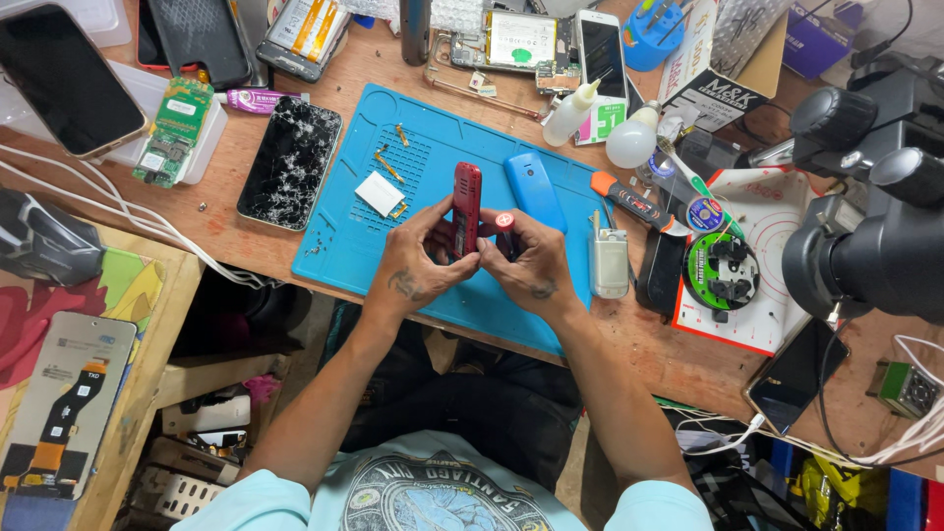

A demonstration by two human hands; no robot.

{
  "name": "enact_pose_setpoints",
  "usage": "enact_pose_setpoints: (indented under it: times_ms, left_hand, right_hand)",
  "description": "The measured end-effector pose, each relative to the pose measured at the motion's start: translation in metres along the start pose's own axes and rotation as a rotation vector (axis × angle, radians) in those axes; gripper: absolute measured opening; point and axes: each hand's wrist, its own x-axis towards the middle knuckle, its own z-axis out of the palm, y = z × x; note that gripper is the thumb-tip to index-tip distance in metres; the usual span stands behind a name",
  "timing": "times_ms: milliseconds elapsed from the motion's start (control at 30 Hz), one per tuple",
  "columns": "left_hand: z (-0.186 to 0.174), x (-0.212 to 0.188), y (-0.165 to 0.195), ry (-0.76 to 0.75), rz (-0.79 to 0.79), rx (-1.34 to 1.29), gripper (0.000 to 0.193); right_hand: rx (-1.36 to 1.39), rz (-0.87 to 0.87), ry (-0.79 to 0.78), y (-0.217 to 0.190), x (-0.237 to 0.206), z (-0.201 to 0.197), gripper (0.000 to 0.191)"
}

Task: The person disassembles a red feature phone on a blue mat, using a screwdriver and a plastic pry tool to remove the back cover and separate the front panel. They manipulate internal components and cables while working at a cluttered electronics repair bench.

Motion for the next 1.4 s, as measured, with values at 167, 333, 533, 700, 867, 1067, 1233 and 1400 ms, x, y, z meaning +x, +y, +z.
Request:
enact_pose_setpoints:
  times_ms: [167, 333, 533, 700, 867, 1067, 1233, 1400]
  left_hand:
    - [0.001, 0.0, 0.0, 0.018, 0.008, 0.025, 0.087]
    - [0.003, 0.0, 0.0, 0.027, 0.007, 0.036, 0.087]
    - [0.005, -0.003, 0.004, 0.079, 0.097, 0.085, 0.083]
    - [0.009, -0.014, 0.007, 0.189, 0.146, 0.288, 0.078]
    - [0.008, -0.018, 0.001, 0.182, 0.153, 0.394, 0.071]
    - [0.011, -0.017, -0.004, 0.217, 0.152, 0.396, 0.066]
    - [0.013, -0.017, -0.002, 0.215, 0.107, 0.466, 0.067]
    - [0.013, -0.015, -0.001, 0.206, 0.103, 0.501, 0.066]
  right_hand:
    - [-0.113, -0.047, 0.06, -0.003, 0.0, 0.003, 0.032]
    - [-0.146, -0.053, 0.084, -0.002, -0.002, 0.005, 0.032]
    - [-0.092, 0.045, 0.007, 0.002, 0.0, -0.003, 0.027]
    - [0.167, 0.147, -0.071, 0.005, 0.007, -0.038, 0.025]
    - [0.302, -0.147, 0.156, 0.004, 0.007, -0.045, 0.029]
    - [-0.085, -0.287, 0.186, 0.004, -0.005, -0.032, 0.019]
    - [-0.116, -0.291, 0.151, 0.006, -0.007, -0.019, 0.048]
    - [-0.288, -0.439, 0.144, 0.004, -0.006, -0.01, 0.053]
